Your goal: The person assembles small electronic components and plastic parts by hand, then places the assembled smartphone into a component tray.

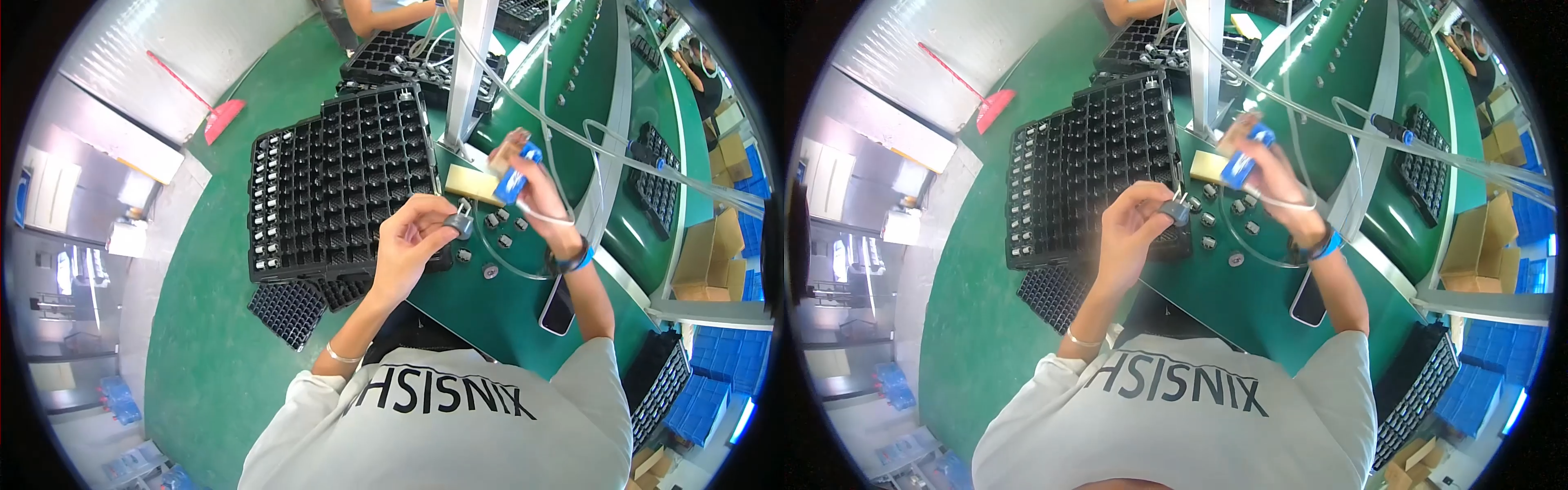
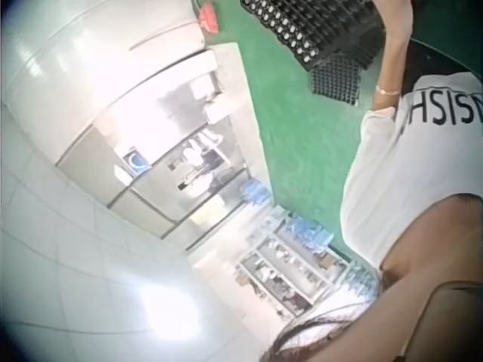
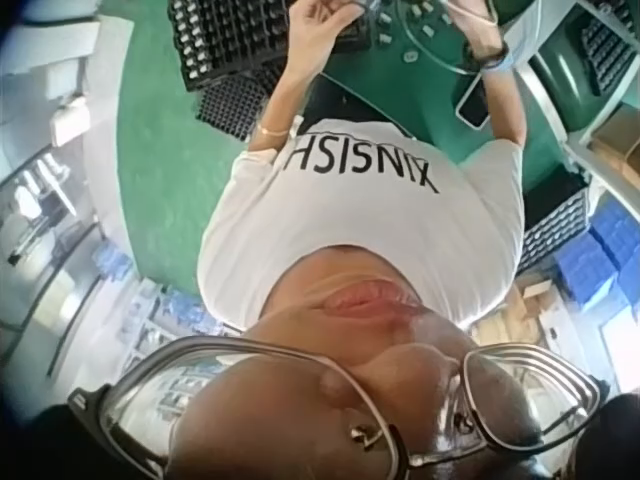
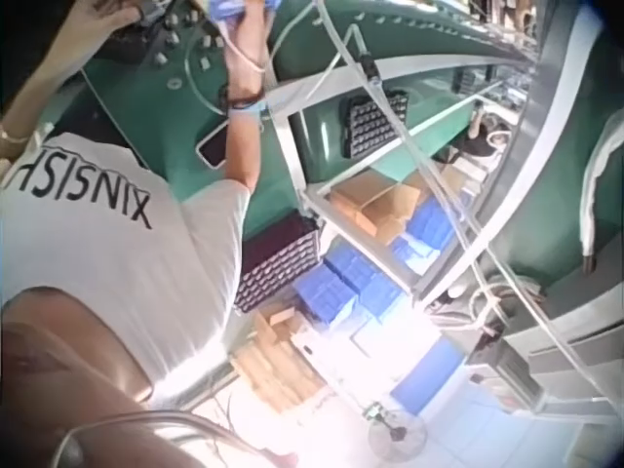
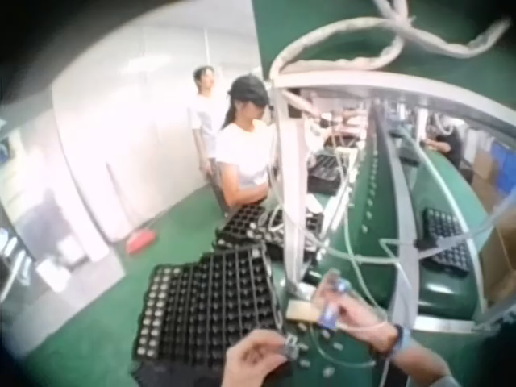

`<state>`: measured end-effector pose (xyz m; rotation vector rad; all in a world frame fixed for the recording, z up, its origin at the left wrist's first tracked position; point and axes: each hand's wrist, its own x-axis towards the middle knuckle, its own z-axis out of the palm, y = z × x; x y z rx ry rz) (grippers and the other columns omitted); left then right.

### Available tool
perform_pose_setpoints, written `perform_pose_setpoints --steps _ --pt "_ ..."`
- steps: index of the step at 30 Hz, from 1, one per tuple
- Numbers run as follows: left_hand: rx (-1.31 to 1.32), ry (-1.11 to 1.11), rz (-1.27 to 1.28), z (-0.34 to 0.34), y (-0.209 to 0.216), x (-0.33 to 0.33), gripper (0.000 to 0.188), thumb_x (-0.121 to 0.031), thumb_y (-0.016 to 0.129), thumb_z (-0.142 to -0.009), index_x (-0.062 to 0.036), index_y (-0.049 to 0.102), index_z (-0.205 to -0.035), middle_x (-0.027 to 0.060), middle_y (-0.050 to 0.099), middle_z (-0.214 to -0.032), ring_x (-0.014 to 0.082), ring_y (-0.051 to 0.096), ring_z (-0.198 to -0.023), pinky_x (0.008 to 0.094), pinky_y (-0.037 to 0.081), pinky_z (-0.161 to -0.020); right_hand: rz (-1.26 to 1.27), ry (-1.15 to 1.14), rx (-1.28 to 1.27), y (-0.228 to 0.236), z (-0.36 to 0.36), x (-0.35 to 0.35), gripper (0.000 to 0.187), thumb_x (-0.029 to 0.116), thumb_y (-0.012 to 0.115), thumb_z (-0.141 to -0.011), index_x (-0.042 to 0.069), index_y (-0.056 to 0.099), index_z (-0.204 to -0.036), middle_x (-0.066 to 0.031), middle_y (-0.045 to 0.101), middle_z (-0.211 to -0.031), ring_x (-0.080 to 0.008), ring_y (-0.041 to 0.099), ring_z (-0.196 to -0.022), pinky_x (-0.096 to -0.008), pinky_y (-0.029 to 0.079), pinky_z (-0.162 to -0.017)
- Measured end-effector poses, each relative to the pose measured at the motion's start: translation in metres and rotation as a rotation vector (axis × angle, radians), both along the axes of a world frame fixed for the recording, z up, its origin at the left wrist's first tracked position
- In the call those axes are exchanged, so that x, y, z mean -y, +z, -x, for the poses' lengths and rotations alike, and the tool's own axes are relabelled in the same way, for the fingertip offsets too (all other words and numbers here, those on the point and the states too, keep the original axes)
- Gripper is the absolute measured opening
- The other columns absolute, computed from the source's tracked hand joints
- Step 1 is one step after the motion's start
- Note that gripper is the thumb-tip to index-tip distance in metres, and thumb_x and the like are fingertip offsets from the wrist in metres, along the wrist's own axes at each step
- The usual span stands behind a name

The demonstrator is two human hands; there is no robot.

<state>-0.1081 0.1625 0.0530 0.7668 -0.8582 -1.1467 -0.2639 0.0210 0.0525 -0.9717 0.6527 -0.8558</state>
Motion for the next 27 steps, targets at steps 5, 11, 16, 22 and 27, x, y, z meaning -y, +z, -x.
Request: perform_pose_setpoints --steps 5,11,16,22,27 --pt "0.05 -0.035 0.125 0.008 0.002 0.007 0.023 0.011 0.057 -0.074 0.0052 0.055 -0.095 0.0074 0.046 -0.102 0.0159 0.056 -0.093 0.0254 0.045 -0.083 -0.058 0.328 0.063 0.019 0.0 -0.041 0.04 0.035 0.047 -0.084 0.002 0.047 -0.107 -0.0084 0.055 -0.1 -0.0157 0.055 -0.089 -0.0278 0.044 -0.079" --pt "0.093 0.012 0.153 0.02 -0.005 0.005 0.023 0.013 0.057 -0.073 0.0053 0.054 -0.095 0.0082 0.045 -0.102 0.0163 0.056 -0.091 0.0253 0.046 -0.083 -0.06 0.298 -0.03 0.015 0.013 -0.048 0.043 0.033 0.047 -0.085 0.0 0.045 -0.112 -0.0087 0.054 -0.102 -0.0149 0.055 -0.092 -0.0275 0.045 -0.08" --pt "0.132 0.078 0.208 0.028 -0.006 -0.002 0.026 0.013 0.057 -0.072 0.004 0.054 -0.096 0.0082 0.045 -0.103 0.0158 0.054 -0.093 0.0255 0.045 -0.083 0.03 0.287 -0.065 0.014 0.015 -0.059 0.042 0.03 0.048 -0.086 0.0 0.042 -0.116 -0.0094 0.053 -0.105 -0.0161 0.055 -0.094 -0.0285 0.045 -0.082" --pt "0.688 0.218 0.15 -0.027 -0.002 0.058 0.026 -0.001 0.059 -0.075 -0.002 0.054 -0.1 0.0093 0.05 -0.103 0.0175 0.053 -0.093 0.0283 0.046 -0.079 0.211 -0.055 -0.277 -0.032 0.021 0.011 0.028 0.019 0.052 -0.085 0.001 0.05 -0.107 -0.0062 0.055 -0.091 -0.0125 0.053 -0.083 -0.0266 0.043 -0.076" --pt "1.363 0.412 0.152 -0.11 -0.021 0.146 0.019 -0.007 0.057 -0.078 -0.0042 0.058 -0.097 0.0096 0.057 -0.095 0.0228 0.057 -0.084 0.0296 0.045 -0.075 0.794 -0.1 -0.686 -0.065 0.008 0.027 0.03 0.016 0.059 -0.079 -0.004 0.049 -0.098 -0.0114 0.055 -0.072 -0.0175 0.053 -0.06 -0.0301 0.044 -0.06"
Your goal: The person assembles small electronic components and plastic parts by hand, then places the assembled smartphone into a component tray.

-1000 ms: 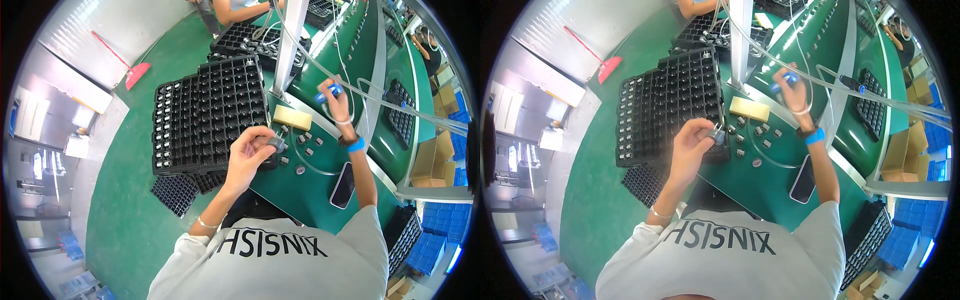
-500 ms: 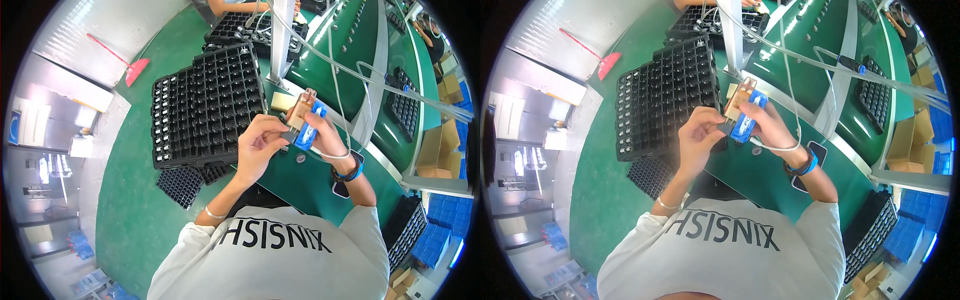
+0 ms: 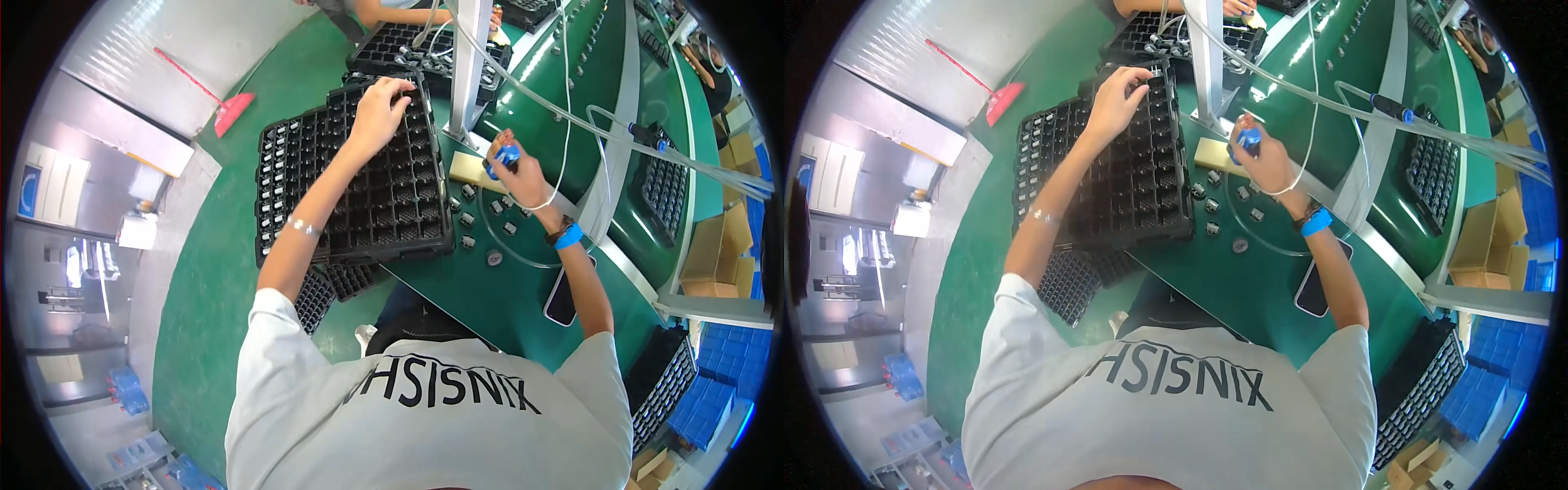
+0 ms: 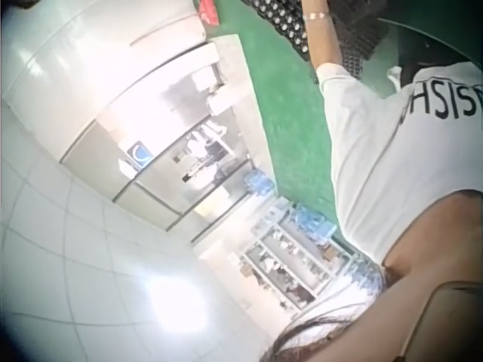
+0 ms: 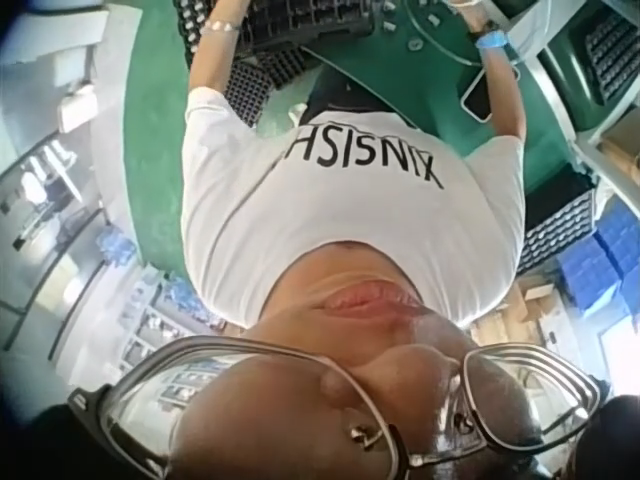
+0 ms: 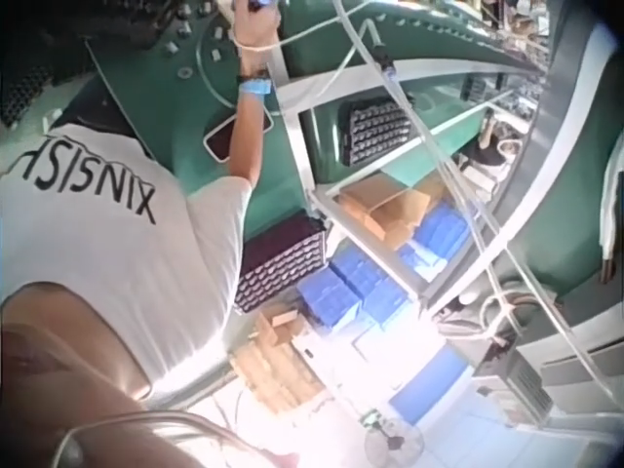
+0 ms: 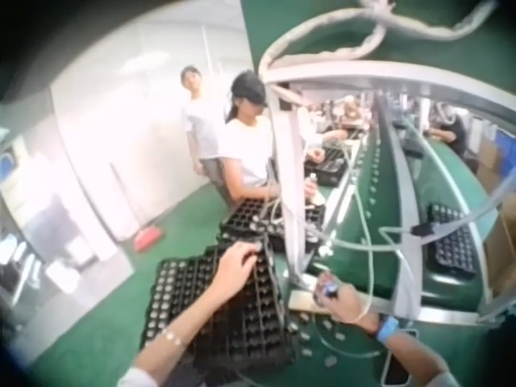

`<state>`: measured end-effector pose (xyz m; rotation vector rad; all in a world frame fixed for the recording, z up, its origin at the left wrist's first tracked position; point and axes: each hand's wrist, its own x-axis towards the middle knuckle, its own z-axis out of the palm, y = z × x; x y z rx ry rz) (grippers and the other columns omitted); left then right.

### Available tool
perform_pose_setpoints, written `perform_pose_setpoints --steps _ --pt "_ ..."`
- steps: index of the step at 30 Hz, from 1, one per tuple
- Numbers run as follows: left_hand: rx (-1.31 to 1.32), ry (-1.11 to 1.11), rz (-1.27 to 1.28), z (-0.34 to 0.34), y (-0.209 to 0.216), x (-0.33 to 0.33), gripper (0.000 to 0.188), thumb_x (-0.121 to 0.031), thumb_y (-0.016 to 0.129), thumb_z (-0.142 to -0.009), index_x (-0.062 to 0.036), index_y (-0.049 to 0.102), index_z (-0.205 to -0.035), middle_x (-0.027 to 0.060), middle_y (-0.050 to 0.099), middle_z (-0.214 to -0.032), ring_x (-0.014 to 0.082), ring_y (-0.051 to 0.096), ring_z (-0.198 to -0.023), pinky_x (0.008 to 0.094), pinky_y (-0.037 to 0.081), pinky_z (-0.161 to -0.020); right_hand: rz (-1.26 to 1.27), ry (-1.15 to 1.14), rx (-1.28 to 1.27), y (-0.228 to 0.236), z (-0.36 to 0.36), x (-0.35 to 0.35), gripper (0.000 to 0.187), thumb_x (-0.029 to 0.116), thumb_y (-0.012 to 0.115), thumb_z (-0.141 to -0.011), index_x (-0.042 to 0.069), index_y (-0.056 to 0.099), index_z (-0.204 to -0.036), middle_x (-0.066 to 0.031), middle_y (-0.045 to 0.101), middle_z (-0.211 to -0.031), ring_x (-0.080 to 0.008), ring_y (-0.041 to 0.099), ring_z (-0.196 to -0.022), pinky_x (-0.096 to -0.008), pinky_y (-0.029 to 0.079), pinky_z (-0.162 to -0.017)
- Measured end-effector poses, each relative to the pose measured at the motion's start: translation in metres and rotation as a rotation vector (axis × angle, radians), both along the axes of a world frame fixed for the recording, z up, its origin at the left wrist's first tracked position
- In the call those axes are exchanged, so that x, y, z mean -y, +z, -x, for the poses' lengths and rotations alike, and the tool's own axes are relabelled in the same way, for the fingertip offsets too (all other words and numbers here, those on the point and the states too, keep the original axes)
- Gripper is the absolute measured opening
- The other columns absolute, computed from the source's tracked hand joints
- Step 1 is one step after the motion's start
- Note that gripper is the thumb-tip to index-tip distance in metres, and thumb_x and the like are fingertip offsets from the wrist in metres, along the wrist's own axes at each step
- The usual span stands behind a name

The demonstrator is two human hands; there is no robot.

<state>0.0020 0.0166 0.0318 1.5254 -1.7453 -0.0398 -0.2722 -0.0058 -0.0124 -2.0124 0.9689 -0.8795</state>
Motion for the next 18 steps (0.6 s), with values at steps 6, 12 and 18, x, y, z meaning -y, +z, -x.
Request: perform_pose_setpoints --steps 6,12,18 --pt "0.297 0.062 -0.079 -0.018 -0.027 0.055 0.017 -0.009 0.061 -0.073 -0.0062 0.059 -0.09 0.0114 0.057 -0.092 0.0292 0.054 -0.087 0.0384 0.045 -0.077 0.191 0.014 -0.095 -0.021 0.0 -0.006 0.036 0.02 0.059 -0.077 0.0 0.048 -0.105 -0.0204 0.056 -0.075 -0.0371 0.054 -0.067 -0.0376 0.044 -0.06" --pt "0.401 0.108 -0.141 -0.018 -0.026 0.075 0.014 -0.01 0.063 -0.071 -0.0054 0.056 -0.081 0.0101 0.057 -0.084 0.0286 0.054 -0.083 0.0389 0.045 -0.073 0.211 -0.007 -0.11 -0.014 -0.002 -0.011 0.041 0.021 0.06 -0.077 0.002 0.044 -0.11 -0.0217 0.057 -0.079 -0.0392 0.055 -0.073 -0.0405 0.045 -0.063" --pt "0.358 0.133 -0.153 -0.021 -0.029 0.082 0.016 -0.011 0.061 -0.074 -0.0009 0.055 -0.084 0.0154 0.056 -0.088 0.0312 0.054 -0.087 0.0385 0.042 -0.076 0.203 -0.022 -0.089 -0.02 -0.005 -0.01 0.031 0.018 0.058 -0.076 0.004 0.047 -0.102 -0.0211 0.057 -0.075 -0.038 0.055 -0.071 -0.0425 0.044 -0.062"
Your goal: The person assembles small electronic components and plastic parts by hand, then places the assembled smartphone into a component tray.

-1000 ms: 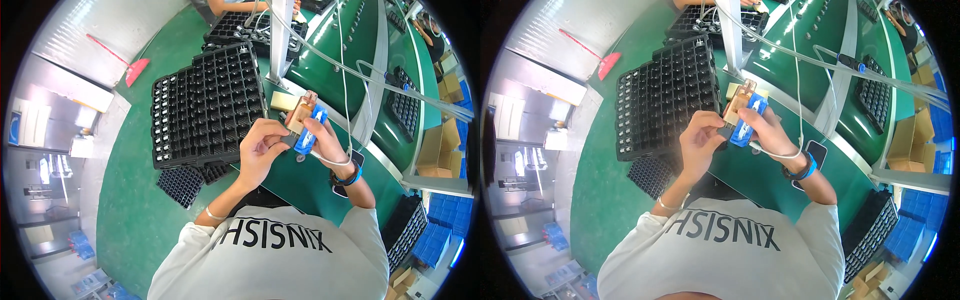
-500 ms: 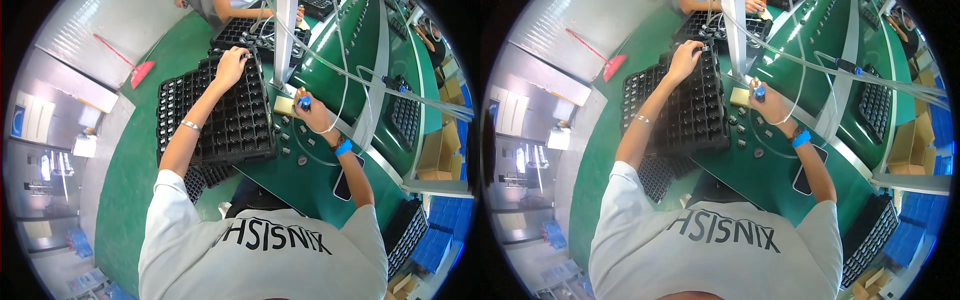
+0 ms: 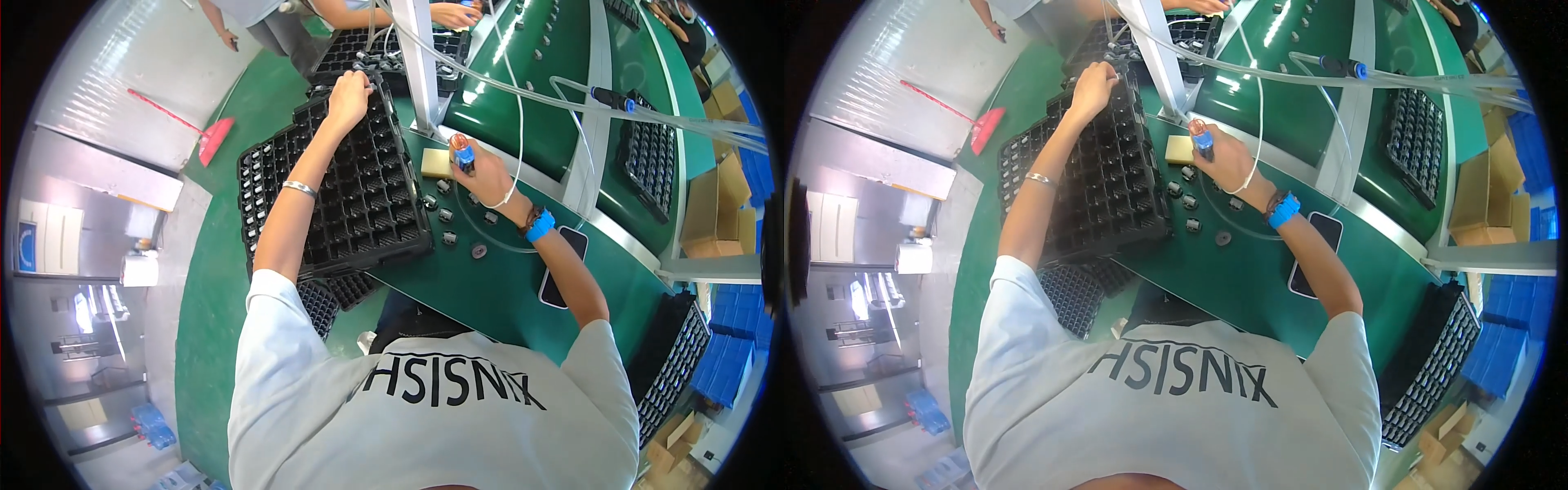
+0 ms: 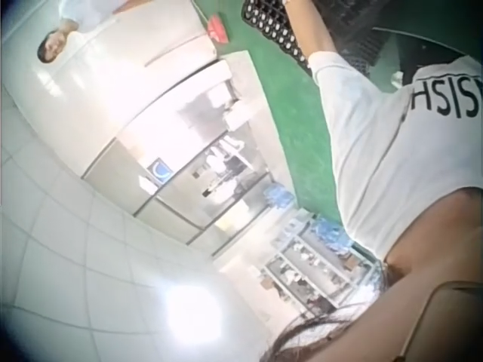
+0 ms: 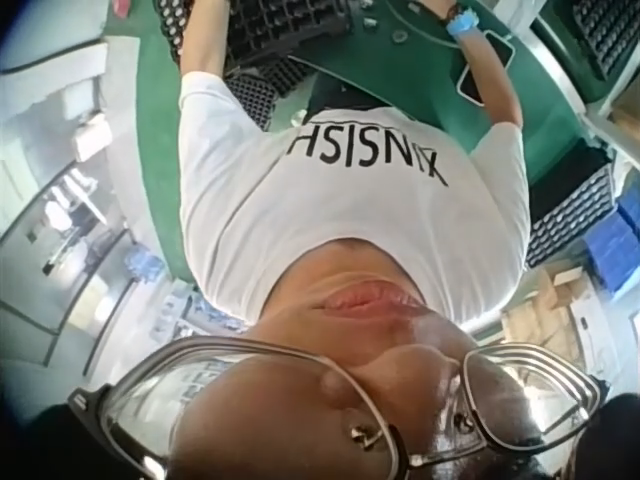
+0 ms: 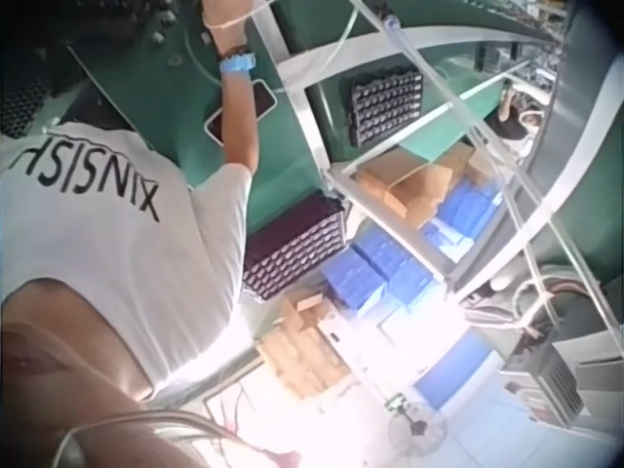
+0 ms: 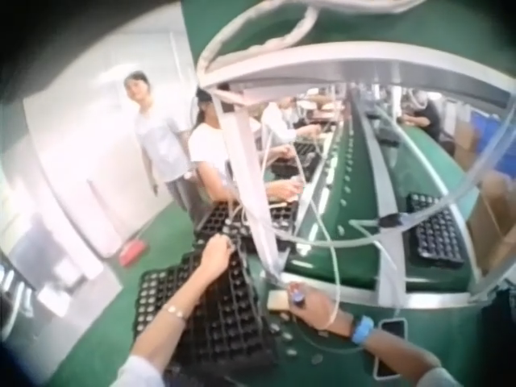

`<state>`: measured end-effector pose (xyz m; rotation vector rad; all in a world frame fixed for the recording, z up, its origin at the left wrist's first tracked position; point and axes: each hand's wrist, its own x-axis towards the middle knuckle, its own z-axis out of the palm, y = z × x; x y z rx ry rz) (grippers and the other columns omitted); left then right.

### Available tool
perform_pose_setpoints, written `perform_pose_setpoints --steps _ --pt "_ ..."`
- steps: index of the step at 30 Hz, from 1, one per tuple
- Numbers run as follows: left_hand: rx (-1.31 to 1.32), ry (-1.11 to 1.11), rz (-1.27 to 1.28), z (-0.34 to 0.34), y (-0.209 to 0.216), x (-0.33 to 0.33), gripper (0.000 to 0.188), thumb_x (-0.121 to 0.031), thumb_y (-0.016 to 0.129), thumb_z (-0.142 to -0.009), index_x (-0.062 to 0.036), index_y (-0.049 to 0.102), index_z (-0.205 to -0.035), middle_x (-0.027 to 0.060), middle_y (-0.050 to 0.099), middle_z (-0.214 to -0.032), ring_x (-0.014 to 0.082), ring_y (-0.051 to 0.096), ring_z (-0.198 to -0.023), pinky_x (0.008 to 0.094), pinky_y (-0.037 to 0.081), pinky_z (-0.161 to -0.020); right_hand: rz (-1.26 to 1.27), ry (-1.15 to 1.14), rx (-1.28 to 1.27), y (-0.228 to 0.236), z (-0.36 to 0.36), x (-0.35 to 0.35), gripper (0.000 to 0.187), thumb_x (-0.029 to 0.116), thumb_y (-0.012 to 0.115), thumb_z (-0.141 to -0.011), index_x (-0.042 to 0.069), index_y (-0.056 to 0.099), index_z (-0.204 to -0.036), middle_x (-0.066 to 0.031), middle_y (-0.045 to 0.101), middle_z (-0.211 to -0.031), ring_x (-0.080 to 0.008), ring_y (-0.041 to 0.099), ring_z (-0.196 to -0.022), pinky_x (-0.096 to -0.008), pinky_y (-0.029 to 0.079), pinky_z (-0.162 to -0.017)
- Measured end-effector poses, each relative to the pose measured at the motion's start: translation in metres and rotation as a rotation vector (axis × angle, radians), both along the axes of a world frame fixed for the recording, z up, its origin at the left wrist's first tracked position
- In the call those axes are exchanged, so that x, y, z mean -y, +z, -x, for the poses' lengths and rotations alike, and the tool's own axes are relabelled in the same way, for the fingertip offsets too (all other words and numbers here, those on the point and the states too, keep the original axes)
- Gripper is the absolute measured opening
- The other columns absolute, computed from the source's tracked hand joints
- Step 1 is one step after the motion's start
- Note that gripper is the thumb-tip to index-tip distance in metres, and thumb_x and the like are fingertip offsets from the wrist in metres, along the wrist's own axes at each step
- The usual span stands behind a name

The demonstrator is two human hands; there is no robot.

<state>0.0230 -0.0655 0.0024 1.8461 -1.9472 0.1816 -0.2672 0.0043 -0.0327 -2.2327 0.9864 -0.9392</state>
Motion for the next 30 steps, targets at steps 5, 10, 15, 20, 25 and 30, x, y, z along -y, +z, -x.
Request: perform_pose_setpoints --steps 5,10,15,20,25,30 --pt "-0.314 -0.026 -0.07 0.005 0.021 -0.016 0.023 -0.016 0.059 -0.079 0.0 0.054 -0.094 0.0155 0.059 -0.093 0.0257 0.055 -0.09 0.0317 0.042 -0.079 0.007 -0.033 -0.029 0.0 0.002 -0.003 0.036 0.019 0.061 -0.075 0.001 0.047 -0.103 -0.022 0.057 -0.074 -0.0395 0.055 -0.068 -0.0419 0.045 -0.059" --pt "-0.934 -0.156 -0.267 0.029 0.051 -0.06 0.03 -0.022 0.057 -0.083 0.0005 0.052 -0.103 0.005 0.056 -0.095 0.0133 0.052 -0.09 0.0266 0.04 -0.08 0.002 -0.078 -0.04 0.0 0.001 -0.002 0.036 0.02 0.061 -0.074 0.0 0.048 -0.101 -0.0223 0.056 -0.068 -0.0398 0.055 -0.064 -0.0432 0.044 -0.056" --pt "-1.485 -0.334 -0.321 0.054 0.061 -0.128 0.017 -0.015 0.048 -0.088 -0.0041 0.048 -0.101 0.0041 0.053 -0.093 0.0105 0.052 -0.085 0.0247 0.044 -0.077 0.024 -0.105 -0.075 0.003 -0.001 -0.007 0.036 0.021 0.062 -0.073 -0.001 0.049 -0.099 -0.0221 0.056 -0.069 -0.04 0.055 -0.064 -0.0432 0.044 -0.056" --pt "-1.845 -0.396 -0.445 0.091 0.052 -0.19 0.017 -0.014 0.045 -0.09 -0.0046 0.047 -0.104 0.0043 0.052 -0.095 0.0124 0.054 -0.085 0.0253 0.046 -0.077 0.14 -0.189 0.018 -0.007 -0.001 0.03 0.033 0.019 0.062 -0.07 0.002 0.05 -0.096 -0.0183 0.052 -0.087 -0.0368 0.053 -0.08 -0.0414 0.045 -0.068" --pt "-1.941 -0.26 -0.386 0.12 0.044 -0.247 0.018 -0.009 0.044 -0.089 -0.004 0.046 -0.106 0.0048 0.052 -0.097 0.0135 0.054 -0.088 0.0272 0.046 -0.082 0.175 -0.426 0.054 -0.028 0.045 0.121 0.029 0.026 0.059 -0.077 0.004 0.051 -0.094 -0.0214 0.058 -0.075 -0.0385 0.056 -0.068 -0.0416 0.045 -0.057" --pt "-1.821 -0.173 -0.342 0.135 0.039 -0.26 0.02 -0.002 0.043 -0.086 -0.0022 0.046 -0.106 0.007 0.054 -0.097 0.0133 0.053 -0.088 0.0264 0.044 -0.082 0.211 -0.586 -0.17 -0.036 0.071 0.155 0.033 0.03 0.053 -0.081 0.011 0.051 -0.108 -0.0161 0.061 -0.084 -0.034 0.06 -0.075 -0.0412 0.048 -0.063"
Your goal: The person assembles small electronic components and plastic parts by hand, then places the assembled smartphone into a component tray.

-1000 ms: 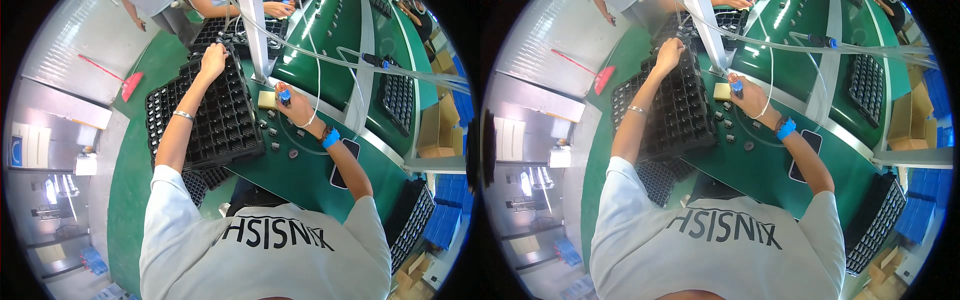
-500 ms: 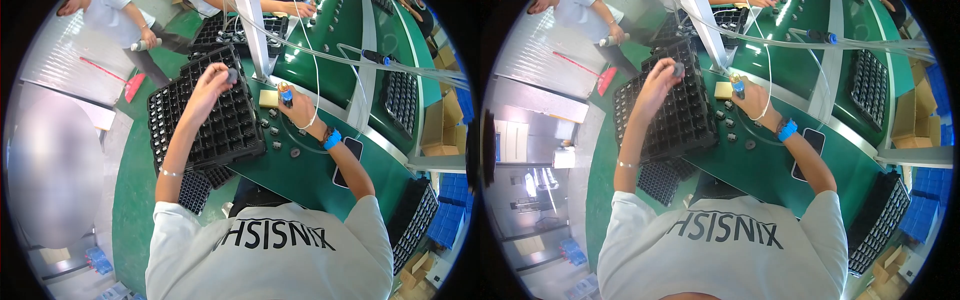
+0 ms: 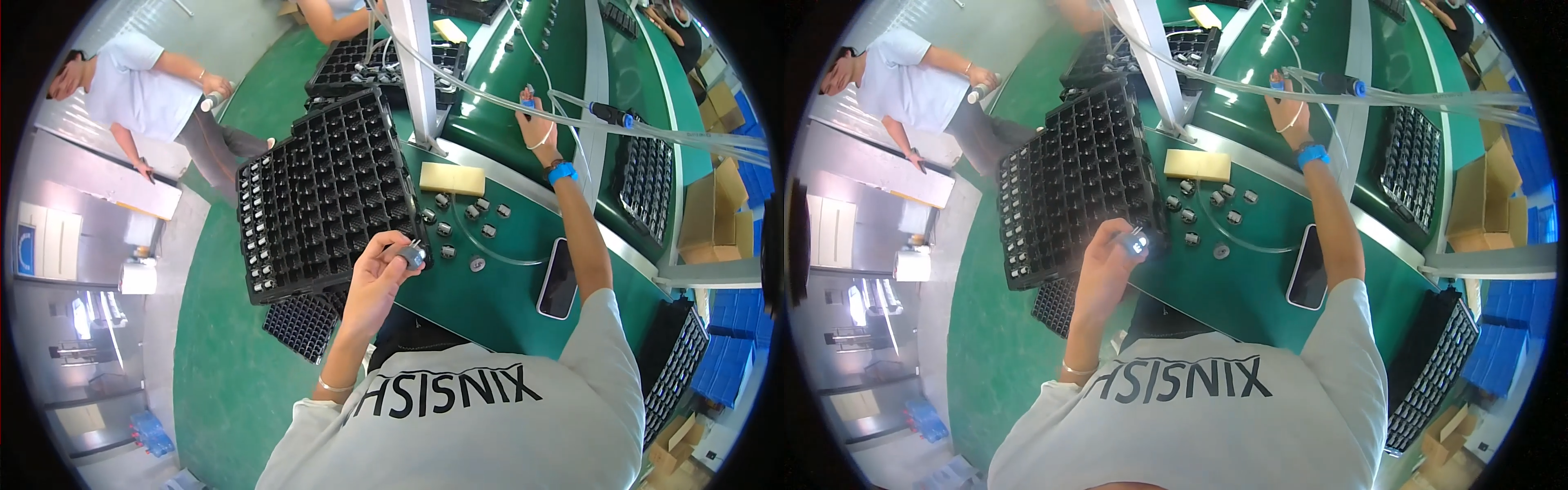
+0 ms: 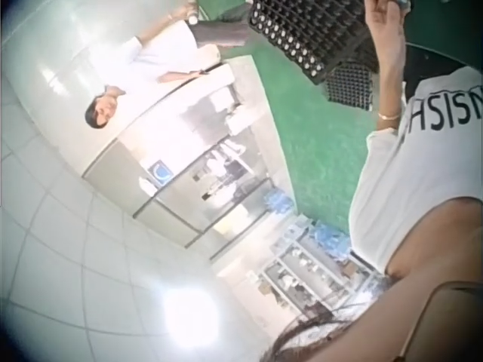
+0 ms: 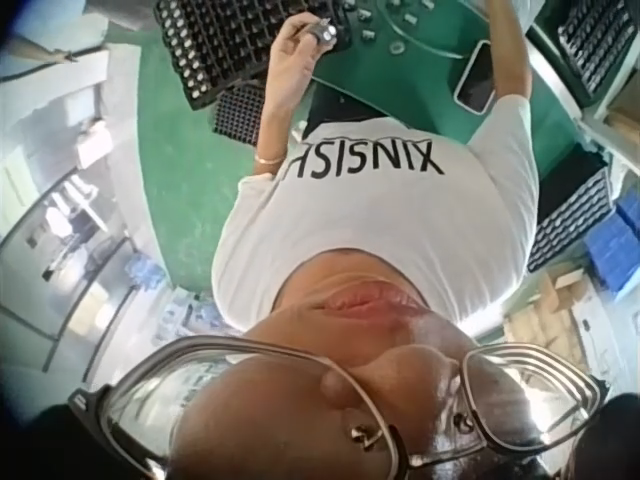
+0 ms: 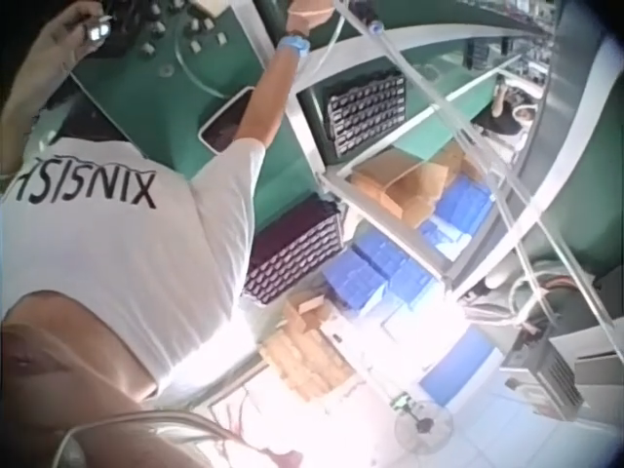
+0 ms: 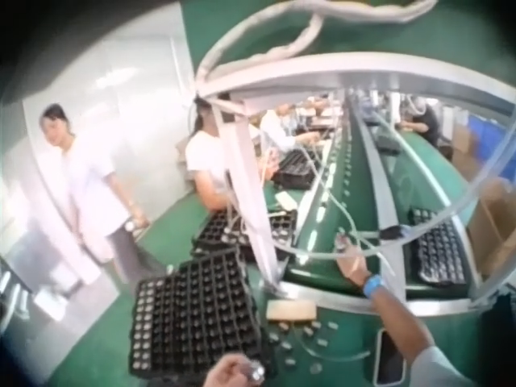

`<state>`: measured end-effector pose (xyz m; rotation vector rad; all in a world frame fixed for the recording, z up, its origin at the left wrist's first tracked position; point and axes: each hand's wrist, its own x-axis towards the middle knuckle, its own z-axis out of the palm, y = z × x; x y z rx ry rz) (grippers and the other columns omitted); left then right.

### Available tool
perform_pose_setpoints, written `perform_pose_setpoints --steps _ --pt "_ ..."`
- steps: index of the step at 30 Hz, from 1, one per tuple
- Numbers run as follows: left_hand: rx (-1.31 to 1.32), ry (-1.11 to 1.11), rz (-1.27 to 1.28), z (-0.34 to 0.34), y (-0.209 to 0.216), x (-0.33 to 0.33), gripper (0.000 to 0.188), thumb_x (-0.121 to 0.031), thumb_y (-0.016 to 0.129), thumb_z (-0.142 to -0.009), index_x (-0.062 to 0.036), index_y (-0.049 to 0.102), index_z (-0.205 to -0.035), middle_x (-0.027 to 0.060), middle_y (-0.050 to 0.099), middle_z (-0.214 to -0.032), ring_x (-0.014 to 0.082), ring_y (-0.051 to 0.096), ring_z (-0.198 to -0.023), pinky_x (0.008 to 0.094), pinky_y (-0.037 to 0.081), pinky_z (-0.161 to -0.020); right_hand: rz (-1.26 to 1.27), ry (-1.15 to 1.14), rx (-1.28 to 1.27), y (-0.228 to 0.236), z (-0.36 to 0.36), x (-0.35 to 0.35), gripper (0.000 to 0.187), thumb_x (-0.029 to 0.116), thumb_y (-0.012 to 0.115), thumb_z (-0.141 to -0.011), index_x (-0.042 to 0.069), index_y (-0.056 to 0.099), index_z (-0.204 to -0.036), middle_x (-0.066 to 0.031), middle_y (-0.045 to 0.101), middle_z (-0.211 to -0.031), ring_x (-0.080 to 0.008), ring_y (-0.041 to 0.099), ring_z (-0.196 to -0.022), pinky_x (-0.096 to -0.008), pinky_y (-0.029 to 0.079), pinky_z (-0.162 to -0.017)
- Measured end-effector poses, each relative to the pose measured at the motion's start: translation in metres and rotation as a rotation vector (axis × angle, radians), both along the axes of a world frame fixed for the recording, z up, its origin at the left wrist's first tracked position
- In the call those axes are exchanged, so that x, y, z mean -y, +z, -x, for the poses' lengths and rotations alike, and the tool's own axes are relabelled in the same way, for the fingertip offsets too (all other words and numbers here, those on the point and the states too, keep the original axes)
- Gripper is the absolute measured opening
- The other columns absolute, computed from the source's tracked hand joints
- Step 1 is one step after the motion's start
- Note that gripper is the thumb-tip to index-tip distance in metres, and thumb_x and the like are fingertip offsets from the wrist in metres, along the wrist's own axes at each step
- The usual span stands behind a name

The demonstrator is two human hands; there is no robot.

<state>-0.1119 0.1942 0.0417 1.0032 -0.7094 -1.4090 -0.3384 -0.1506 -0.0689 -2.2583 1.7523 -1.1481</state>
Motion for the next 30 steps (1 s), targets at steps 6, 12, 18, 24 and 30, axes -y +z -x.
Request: perform_pose_setpoints --steps 6,12,18,24,30 --pt "0.112 0.111 0.235 0.011 -0.001 0.024 0.021 0.005 0.055 -0.079 0.0014 0.051 -0.1 0.0064 0.056 -0.094 0.013 0.057 -0.086 0.0236 0.043 -0.08 -0.004 0.329 0.336 0.038 -0.01 -0.044 0.033 0.028 0.057 -0.08 0.002 0.054 -0.1 -0.0088 0.058 -0.082 -0.0231 0.056 -0.076 -0.0327 0.045 -0.065" --pt "0.216 0.124 0.405 0.015 0.006 0.04 0.023 0.009 0.058 -0.076 0.0032 0.053 -0.098 0.0063 0.052 -0.095 0.0137 0.057 -0.088 0.0229 0.044 -0.079 -1.22 0.785 1.306 0.11 -0.06 -0.186 0.042 0.028 0.05 -0.083 0.001 0.043 -0.114 -0.0119 0.055 -0.104 -0.0203 0.055 -0.095 -0.0307 0.042 -0.087" --pt "0.19 0.112 0.457 0.024 0.006 0.039 0.023 0.011 0.059 -0.073 0.0044 0.055 -0.094 0.0075 0.047 -0.098 0.0154 0.057 -0.086 0.0225 0.046 -0.078 -1.313 0.847 1.182 0.122 -0.054 -0.212 0.045 0.032 0.048 -0.083 -0.001 0.044 -0.114 -0.0118 0.055 -0.104 -0.0191 0.055 -0.096 -0.0297 0.043 -0.086" --pt "0.257 0.155 0.502 0.03 0.005 0.037 0.024 0.013 0.06 -0.071 0.0044 0.055 -0.093 0.0086 0.046 -0.1 0.016 0.056 -0.087 0.0228 0.046 -0.078 -1.262 0.817 1.098 0.124 -0.048 -0.221 0.044 0.031 0.048 -0.085 -0.002 0.044 -0.114 -0.0105 0.055 -0.103 -0.016 0.055 -0.093 -0.0281 0.045 -0.082" --pt "0.315 0.28 0.378 0.029 0.008 0.045 0.041 0.008 0.063 -0.071 -0.0008 0.045 -0.106 0.0078 0.046 -0.105 0.0158 0.053 -0.094 0.0271 0.044 -0.082 -1.021 0.648 0.833 0.107 -0.049 -0.19 0.037 0.031 0.054 -0.084 0.003 0.051 -0.107 -0.0008 0.057 -0.087 -0.0056 0.054 -0.076 -0.0169 0.042 -0.062"
